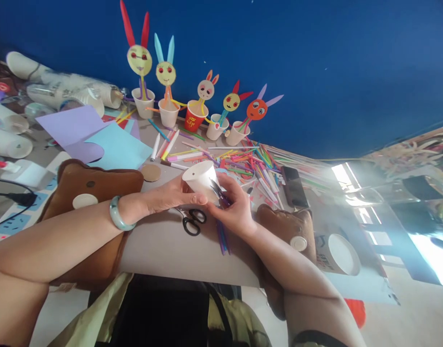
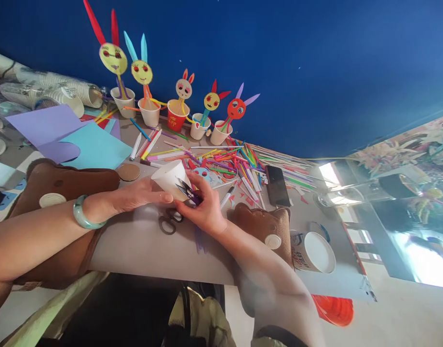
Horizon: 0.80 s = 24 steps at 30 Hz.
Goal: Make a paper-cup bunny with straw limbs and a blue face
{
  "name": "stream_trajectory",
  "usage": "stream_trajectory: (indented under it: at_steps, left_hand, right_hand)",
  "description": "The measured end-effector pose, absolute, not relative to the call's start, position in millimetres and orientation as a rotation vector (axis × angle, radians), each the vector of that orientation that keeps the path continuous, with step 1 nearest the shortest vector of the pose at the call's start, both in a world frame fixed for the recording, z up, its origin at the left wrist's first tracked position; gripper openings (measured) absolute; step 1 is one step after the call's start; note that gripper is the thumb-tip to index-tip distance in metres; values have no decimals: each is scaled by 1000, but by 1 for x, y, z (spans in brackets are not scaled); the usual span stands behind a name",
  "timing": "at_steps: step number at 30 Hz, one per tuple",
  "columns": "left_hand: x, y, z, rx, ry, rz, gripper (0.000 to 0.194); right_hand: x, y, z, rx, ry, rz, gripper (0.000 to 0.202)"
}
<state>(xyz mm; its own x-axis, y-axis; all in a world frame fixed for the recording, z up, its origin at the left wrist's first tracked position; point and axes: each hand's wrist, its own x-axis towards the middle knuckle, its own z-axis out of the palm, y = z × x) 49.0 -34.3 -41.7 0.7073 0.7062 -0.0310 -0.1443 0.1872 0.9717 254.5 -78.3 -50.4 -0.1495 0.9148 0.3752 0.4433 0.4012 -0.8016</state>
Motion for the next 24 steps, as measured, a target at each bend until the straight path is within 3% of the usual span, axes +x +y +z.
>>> stream_trajectory:
  at_steps: [2,4,6,9,19,24]
  left_hand:
    - [49,-34,-45,1321,630,825,73]
    - [47,-32,-47,1487,750,1120,73]
    - [45,-30,-46,1712,793,1321,51]
    - [42,-28,-43,1919,762,1287,14]
    - [40,-29,-36,1738,889,1007,26]
    - [40,-26,-33,1753,884,993,35]
  right_hand:
    - [257,-76,-50,-1211,-1774,587,58]
    - [260,-74,-51,-1246,-1785,518,60]
    - [263,-73,-53,-1281,-1814,469,60]
    - [266,-71,-56,-1292,-1875,459,60]
    - [272,-68,-39,-1304,-1980,519,63]
    - [275,-74,-27,-1318,-2025,366,35]
